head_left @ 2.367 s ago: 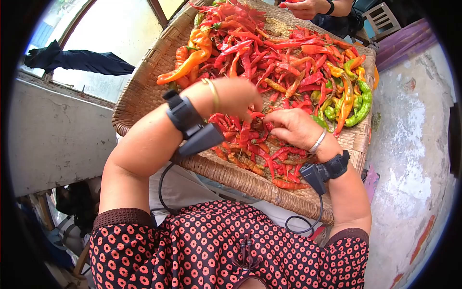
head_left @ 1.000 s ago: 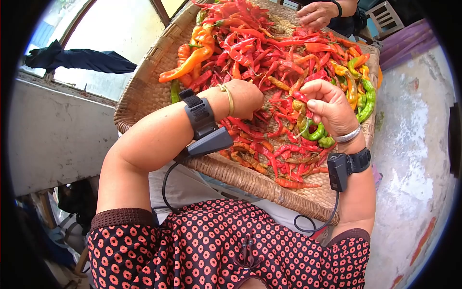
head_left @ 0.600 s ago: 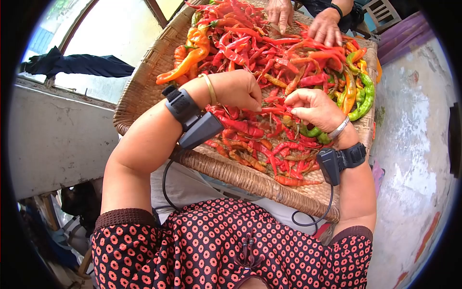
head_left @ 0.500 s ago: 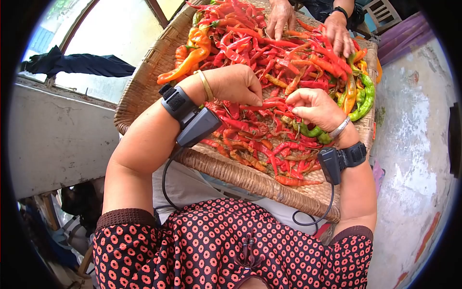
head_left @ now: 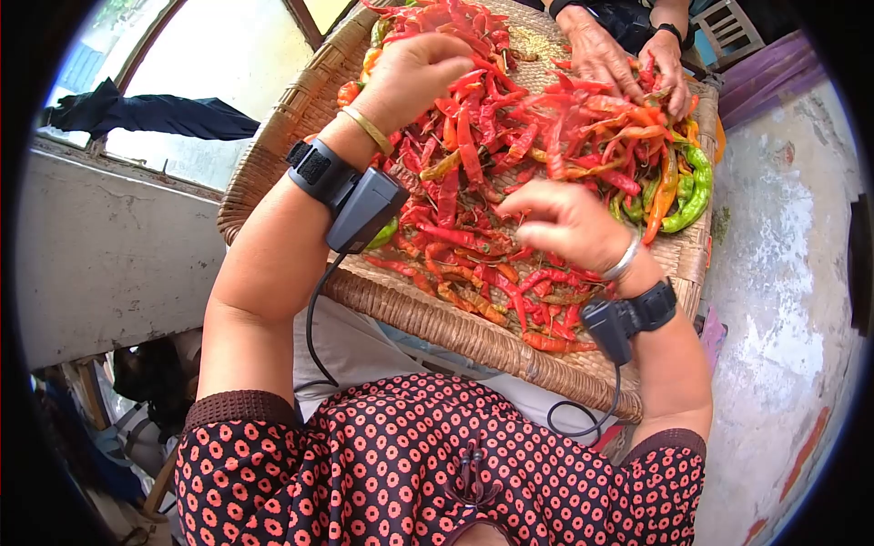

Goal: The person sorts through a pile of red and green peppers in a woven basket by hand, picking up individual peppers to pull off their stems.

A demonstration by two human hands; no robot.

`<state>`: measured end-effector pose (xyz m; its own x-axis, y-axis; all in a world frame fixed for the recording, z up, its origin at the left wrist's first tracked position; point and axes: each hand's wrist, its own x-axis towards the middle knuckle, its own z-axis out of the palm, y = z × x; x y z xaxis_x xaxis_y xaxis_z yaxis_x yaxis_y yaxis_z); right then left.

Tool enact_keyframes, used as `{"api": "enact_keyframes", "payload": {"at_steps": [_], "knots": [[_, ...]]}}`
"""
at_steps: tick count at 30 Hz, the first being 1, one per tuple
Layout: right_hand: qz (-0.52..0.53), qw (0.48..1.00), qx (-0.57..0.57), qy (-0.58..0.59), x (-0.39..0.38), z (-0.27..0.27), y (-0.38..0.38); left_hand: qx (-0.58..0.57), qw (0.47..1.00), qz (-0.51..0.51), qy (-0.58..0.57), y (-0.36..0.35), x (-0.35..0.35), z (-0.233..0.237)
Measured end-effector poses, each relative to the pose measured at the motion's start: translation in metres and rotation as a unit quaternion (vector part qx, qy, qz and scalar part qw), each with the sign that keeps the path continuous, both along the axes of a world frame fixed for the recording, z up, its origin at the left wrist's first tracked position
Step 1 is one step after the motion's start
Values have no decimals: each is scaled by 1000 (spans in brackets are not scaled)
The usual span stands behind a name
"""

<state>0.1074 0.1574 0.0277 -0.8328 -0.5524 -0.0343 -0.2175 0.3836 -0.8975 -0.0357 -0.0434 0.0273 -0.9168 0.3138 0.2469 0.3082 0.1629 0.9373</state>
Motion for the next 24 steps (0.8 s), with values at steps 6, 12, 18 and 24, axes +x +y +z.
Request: {"api": "enact_keyframes", "payload": {"at_steps": [6,12,18,24], "knots": [[126,980,156,-12,17,-25,-23,-308,894,-305,113,5,22,-7],[133,945,276,113,20,-31,-34,-412,804,-427,30,8,28,-18],[44,983,138,114,8,-43,-19,-523,715,-436,156,5,39,-8],[-104,970,-101,-196,-1,-2,4,-604,670,-412,128,17,50,-9]]}}
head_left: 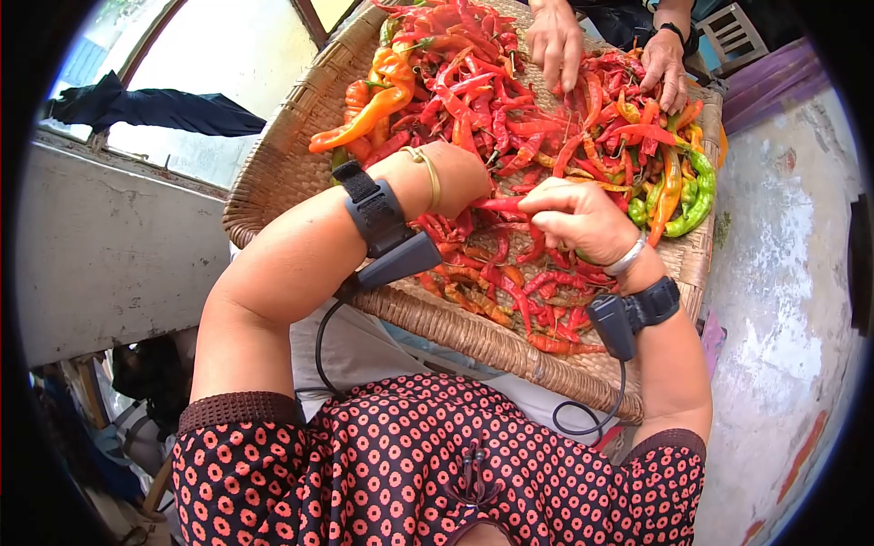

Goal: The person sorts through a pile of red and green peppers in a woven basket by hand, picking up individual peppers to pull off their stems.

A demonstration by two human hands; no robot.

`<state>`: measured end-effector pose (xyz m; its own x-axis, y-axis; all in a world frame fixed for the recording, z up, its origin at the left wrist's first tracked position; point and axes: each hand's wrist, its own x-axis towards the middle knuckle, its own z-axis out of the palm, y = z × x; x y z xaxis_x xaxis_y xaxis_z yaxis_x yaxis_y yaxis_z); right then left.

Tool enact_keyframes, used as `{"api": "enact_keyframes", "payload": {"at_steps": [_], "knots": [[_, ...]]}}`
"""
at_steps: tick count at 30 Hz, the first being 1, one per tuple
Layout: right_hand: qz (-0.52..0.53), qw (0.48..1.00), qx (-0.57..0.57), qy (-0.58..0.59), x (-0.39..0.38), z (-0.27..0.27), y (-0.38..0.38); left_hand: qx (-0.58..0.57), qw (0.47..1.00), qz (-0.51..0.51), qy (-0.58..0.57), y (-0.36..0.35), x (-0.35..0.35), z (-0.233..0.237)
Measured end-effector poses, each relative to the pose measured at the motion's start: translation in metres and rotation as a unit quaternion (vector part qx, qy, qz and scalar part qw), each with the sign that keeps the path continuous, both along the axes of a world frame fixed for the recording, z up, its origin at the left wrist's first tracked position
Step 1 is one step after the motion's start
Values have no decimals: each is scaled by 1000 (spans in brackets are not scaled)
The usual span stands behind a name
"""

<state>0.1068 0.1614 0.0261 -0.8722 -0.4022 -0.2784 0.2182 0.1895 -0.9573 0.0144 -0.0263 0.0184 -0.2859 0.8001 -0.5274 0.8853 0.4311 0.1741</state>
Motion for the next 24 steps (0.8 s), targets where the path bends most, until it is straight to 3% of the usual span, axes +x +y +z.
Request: {"api": "enact_keyframes", "payload": {"at_steps": [6,9,11,12,14,15,16,18,24], "knots": [[-28,999,16,-43,-2,12,26,-29,999,36,8,2,-4,6],[-80,987,-127,-53,-1,13,28,65,995,44,-55,-3,-8,7],[-84,982,-159,-57,-1,11,28,274,933,97,-210,-4,-9,7],[-87,976,-190,-62,-1,9,27,273,934,94,-208,-1,-9,1],[-88,977,-181,-64,1,8,23,488,826,114,-257,6,-8,-12],[-87,977,-180,-71,1,7,22,418,783,234,-396,5,1,7],[-86,977,-178,-77,1,6,21,419,784,233,-394,6,-1,7],[-77,980,-169,-71,0,7,21,366,735,278,-499,6,-3,8],[-104,982,-151,-52,-1,8,21,465,739,318,-369,3,-11,12]]}}
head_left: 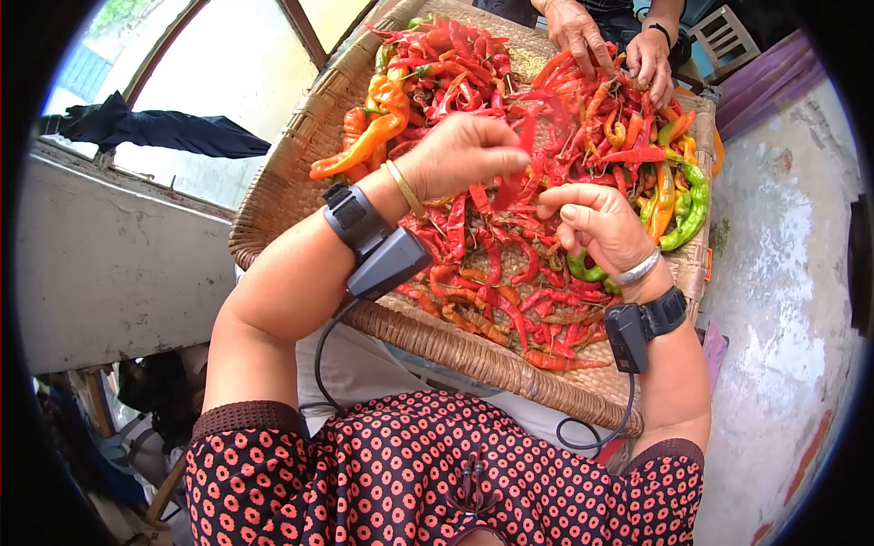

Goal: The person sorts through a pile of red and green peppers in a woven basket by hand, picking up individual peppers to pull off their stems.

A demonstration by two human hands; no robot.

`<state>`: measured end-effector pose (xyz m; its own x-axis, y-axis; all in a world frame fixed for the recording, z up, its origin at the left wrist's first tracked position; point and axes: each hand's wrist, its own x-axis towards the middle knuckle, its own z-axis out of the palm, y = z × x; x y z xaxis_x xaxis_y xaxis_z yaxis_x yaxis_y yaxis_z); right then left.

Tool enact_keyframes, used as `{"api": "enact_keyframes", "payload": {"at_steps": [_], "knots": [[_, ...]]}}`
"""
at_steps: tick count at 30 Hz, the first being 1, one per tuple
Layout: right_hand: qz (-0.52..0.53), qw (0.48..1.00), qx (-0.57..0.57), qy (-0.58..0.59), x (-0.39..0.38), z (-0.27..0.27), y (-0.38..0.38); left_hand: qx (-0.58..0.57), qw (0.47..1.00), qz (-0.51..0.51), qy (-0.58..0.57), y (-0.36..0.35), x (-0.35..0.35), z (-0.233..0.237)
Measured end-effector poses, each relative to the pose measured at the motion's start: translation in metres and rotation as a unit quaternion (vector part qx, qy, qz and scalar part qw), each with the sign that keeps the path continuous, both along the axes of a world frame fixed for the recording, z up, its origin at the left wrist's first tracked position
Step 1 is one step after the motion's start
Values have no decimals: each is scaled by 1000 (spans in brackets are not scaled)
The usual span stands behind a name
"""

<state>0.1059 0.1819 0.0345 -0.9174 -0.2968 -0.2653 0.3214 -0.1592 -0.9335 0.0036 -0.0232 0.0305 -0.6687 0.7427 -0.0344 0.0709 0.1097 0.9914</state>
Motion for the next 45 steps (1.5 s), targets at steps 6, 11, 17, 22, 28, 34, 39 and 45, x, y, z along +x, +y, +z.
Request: {"api": "enact_keyframes", "payload": {"at_steps": [6,11,17,22,28,34,39,45], "knots": [[-42,998,-44,-7,-3,4,9,-195,850,76,483,-16,-24,-10],[-40,996,-84,-9,-1,10,12,-332,849,-278,302,-13,-4,-14],[41,996,-75,-1,-1,14,12,-429,756,-307,387,-5,2,-20],[-50,994,-35,88,-5,11,10,-371,813,-317,316,-6,4,-8],[-103,993,42,32,-8,0,12,-217,943,-228,108,-24,-11,17],[-88,993,75,13,-10,-7,11,-212,963,-126,110,-28,-23,22],[33,985,167,36,-5,-11,-4,-207,969,-119,61,-23,-18,25],[133,951,267,83,-3,-25,-4,-203,912,53,352,-24,-31,4]]}}
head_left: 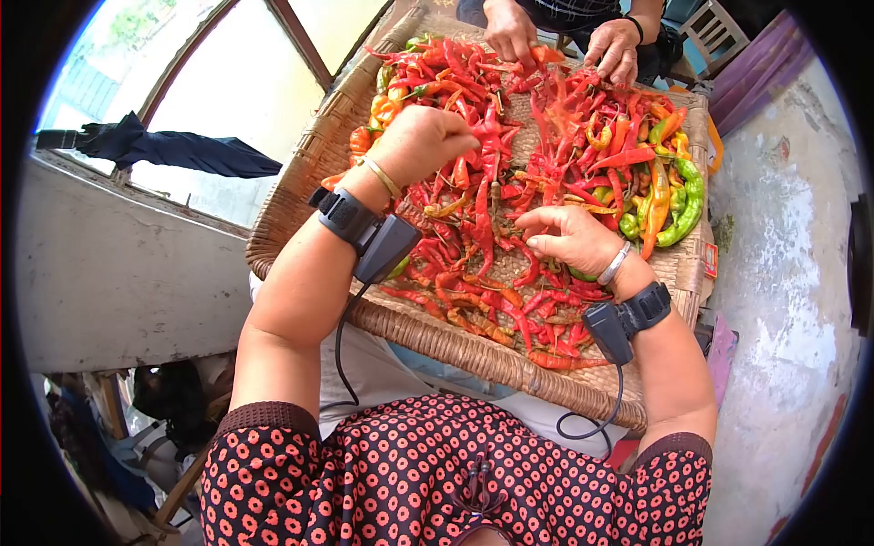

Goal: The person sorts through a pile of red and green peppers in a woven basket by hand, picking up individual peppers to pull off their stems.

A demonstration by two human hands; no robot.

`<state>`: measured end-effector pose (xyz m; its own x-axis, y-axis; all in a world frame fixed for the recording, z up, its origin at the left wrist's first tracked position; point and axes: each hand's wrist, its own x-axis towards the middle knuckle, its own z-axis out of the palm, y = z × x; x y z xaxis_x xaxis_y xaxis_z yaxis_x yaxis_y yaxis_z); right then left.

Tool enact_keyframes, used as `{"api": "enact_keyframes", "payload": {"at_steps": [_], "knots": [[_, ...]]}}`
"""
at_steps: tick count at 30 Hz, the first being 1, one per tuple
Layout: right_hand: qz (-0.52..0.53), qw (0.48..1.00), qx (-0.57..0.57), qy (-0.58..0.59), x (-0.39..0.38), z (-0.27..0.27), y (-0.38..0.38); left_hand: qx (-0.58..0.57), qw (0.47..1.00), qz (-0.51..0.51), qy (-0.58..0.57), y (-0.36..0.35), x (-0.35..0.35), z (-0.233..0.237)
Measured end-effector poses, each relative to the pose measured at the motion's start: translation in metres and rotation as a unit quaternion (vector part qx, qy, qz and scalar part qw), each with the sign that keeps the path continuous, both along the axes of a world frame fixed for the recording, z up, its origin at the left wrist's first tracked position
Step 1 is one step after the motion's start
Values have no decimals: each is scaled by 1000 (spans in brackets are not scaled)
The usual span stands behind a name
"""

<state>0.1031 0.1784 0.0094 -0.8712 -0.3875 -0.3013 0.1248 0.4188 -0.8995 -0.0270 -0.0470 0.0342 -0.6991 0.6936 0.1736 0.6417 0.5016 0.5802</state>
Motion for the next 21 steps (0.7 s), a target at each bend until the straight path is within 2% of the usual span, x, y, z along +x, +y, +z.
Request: {"api": "enact_keyframes", "payload": {"at_steps": [2,5,6,7,9,11,12,13,16,18,21], "knots": [[5,1000,9,17,0,3,0,90,989,107,46,1,-3,-4],[8,999,12,42,-1,2,2,100,979,138,112,2,-10,-12],[5,999,6,49,-1,1,3,72,986,123,89,3,-3,-8],[4,999,5,54,-1,2,4,89,994,53,35,5,-4,-14],[-8,1000,-23,17,-1,6,6,20,996,-90,3,8,-2,-26],[-15,1000,-17,16,-1,14,6,-38,983,-176,44,17,6,-36],[-19,1000,-9,12,-1,17,6,-109,978,-179,17,22,17,-30],[-20,1000,-9,13,0,17,6,-166,963,-206,39,26,19,-34],[-25,1000,13,6,-1,15,7,-189,957,-215,36,31,26,-35],[-3,999,10,39,-1,4,8,-264,942,-202,39,30,29,-32],[2,998,39,52,0,4,7,-292,936,-194,40,28,33,-22]]}}
